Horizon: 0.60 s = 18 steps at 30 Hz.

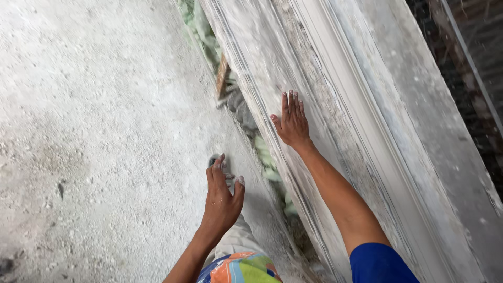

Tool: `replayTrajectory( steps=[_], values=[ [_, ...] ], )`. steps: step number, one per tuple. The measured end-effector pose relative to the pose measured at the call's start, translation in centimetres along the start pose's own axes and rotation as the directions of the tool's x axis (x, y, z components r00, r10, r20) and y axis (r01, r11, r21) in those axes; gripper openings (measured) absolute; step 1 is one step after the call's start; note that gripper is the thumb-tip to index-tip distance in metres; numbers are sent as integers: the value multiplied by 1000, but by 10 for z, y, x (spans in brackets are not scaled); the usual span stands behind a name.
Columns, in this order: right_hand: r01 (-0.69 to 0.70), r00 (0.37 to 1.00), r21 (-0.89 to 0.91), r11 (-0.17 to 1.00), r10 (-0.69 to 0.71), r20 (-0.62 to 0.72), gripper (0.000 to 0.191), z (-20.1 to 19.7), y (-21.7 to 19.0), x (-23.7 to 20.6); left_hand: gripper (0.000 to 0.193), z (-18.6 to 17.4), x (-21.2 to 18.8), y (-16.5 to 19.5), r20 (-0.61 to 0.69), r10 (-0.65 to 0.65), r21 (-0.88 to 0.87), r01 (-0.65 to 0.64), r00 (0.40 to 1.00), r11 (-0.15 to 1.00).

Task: The person pulls a bundle of white fiberglass strands from a bucket, dips and wets the strands, and lays them along the recessed channel of a decorative plaster cornice mold. They then scoop plaster slurry with a small plastic container, pour it over the fibers, and spread and smooth the slurry over the molding by hand.

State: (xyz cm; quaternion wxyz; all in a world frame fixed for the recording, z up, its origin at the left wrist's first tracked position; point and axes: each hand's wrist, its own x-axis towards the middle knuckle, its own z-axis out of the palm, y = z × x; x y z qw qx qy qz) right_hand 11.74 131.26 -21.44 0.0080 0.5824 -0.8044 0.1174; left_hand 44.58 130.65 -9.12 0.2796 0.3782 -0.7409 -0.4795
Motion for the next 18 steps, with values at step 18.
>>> replayTrajectory(
  steps=[18],
  values=[
    [26,1000,-39,999,-27,-14,82,73,-41,512,65,-122,466,-92,-64,-142,-77,137,988,988]
  ],
)
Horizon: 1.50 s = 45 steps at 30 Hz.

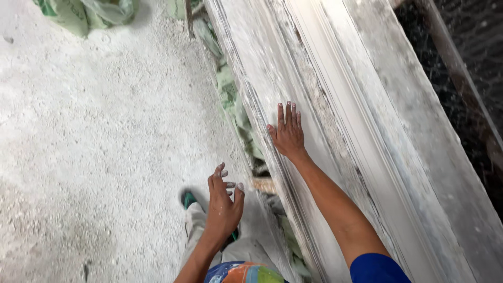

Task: The person pulls a bundle of white fiberglass strands from a bucket, dips and wets the strands, and lays them along the recessed channel of a decorative plaster cornice mold. They then scoop plaster slurry with a small plastic container, pour it over the fibers, and spread and smooth the slurry over the molding by hand.

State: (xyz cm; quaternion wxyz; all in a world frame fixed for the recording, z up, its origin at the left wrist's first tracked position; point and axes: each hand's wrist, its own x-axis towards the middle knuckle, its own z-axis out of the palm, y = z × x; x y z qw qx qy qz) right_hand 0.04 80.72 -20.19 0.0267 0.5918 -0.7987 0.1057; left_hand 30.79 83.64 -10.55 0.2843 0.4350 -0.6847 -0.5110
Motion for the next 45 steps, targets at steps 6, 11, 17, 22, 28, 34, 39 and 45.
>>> replayTrajectory(
  steps=[6,11,17,22,28,34,39,45],
  values=[
    [-41,998,11,999,41,54,84,39,-5,154,66,-37,159,-30,87,-52,-82,59,995,995],
    [-27,999,-25,999,28,42,83,58,-2,294,67,-72,301,-35,143,45,-82,-34,989,996],
    [-42,997,-55,998,46,69,82,75,-18,440,65,-128,427,-16,181,-14,-19,18,983,1000],
    [-91,993,-60,994,95,76,80,93,-24,529,67,-151,518,-15,145,112,15,-116,983,993],
    [-289,938,-15,957,287,197,78,101,-25,609,68,-146,613,-6,242,29,16,-34,970,999],
    [-435,890,38,900,424,167,76,104,-16,647,67,-127,699,10,274,278,16,-294,921,956],
    [-471,861,294,832,506,-53,57,91,17,637,64,-118,753,19,376,224,6,-244,899,970],
    [-499,593,831,246,796,120,56,90,20,621,62,-92,811,31,534,260,59,-342,805,938]
  ],
)
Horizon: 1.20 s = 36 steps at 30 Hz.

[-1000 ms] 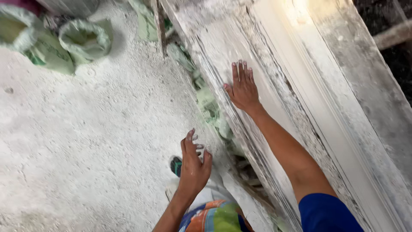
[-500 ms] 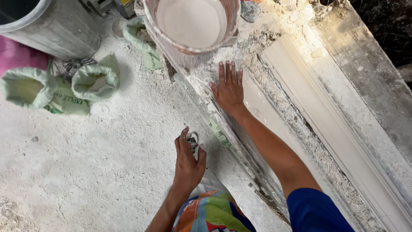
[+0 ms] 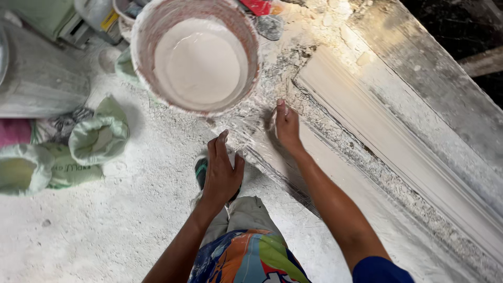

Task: The person pulls a bundle of white fiberglass strands from a bucket, dips and wets the strands, and lays them along the recessed channel of a decorative plaster cornice mold. They then scoop plaster slurry with a small plastic container, pour it over the fibers, and spread and smooth the slurry over the molding by hand.

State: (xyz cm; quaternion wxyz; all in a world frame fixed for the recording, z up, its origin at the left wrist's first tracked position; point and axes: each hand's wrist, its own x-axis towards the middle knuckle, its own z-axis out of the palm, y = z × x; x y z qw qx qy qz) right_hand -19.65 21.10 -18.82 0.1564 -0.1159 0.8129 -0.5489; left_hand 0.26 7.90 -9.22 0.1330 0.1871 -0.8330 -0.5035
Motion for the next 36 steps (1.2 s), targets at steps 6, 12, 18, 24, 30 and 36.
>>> replayTrajectory(
  steps=[6,12,18,24,30,36],
  values=[
    [-76,990,618,783,131,-45,62,0,10,-3,47,17,45,-10,159,117,-13,-117,980,993],
    [219,968,-727,651,-240,77,63,-25,-1,-84,38,53,95,-9,351,278,73,-322,894,944],
    [91,994,-843,530,5,111,72,15,-3,-114,53,107,159,-23,515,454,241,-632,727,737],
    [-267,963,-819,508,162,-214,78,6,7,-147,27,133,172,-32,660,194,442,-584,726,681],
    [-382,903,-715,586,72,-424,81,31,11,-159,18,116,169,-23,600,324,238,-550,731,801],
    [-253,943,-680,688,17,-333,79,49,-5,-123,17,106,154,9,888,10,457,-887,459,62]
  ],
)
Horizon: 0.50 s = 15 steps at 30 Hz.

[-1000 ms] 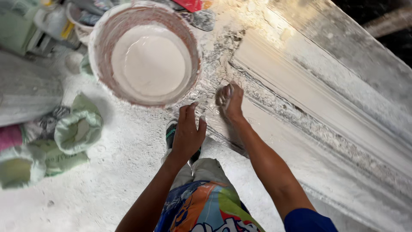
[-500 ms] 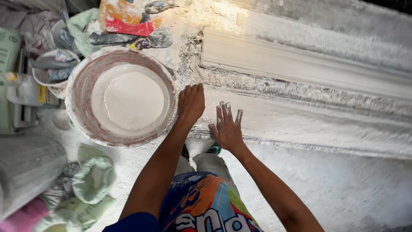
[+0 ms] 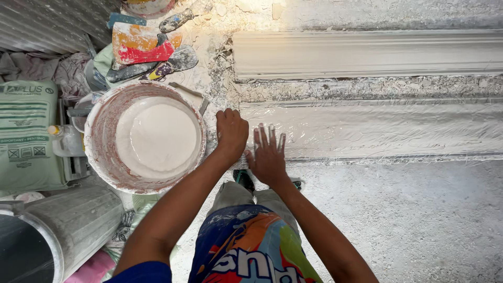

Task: The person pulls a bundle of white fiberglass strands from a bucket, dips and wets the strands, and lays them along the recessed channel of a decorative plaster cornice mold. They then scoop plaster slurry with a small plastic container, pour it over the fibers, and spread and smooth the slurry over the molding by hand.

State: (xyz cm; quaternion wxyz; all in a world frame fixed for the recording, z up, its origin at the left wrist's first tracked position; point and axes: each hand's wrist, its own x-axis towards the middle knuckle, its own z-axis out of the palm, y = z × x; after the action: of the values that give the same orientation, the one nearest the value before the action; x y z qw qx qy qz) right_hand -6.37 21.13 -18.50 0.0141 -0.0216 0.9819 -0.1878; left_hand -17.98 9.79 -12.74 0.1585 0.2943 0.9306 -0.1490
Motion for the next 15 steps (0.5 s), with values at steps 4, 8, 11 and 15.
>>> replayTrajectory(
  steps=[4,8,11,15],
  values=[
    [-179,976,-109,978,190,104,78,-8,7,0,58,-27,37,-11,197,106,484,-191,975,854],
    [-201,978,-99,975,194,-73,80,-12,31,-13,90,-34,74,-46,370,229,639,-426,900,640],
    [-301,953,-93,949,298,-49,81,-12,52,-21,108,-25,84,-57,455,302,683,-546,838,485],
    [-361,926,-71,930,348,-146,77,-20,83,-29,66,-13,100,-27,243,476,542,-525,845,656]
  ],
)
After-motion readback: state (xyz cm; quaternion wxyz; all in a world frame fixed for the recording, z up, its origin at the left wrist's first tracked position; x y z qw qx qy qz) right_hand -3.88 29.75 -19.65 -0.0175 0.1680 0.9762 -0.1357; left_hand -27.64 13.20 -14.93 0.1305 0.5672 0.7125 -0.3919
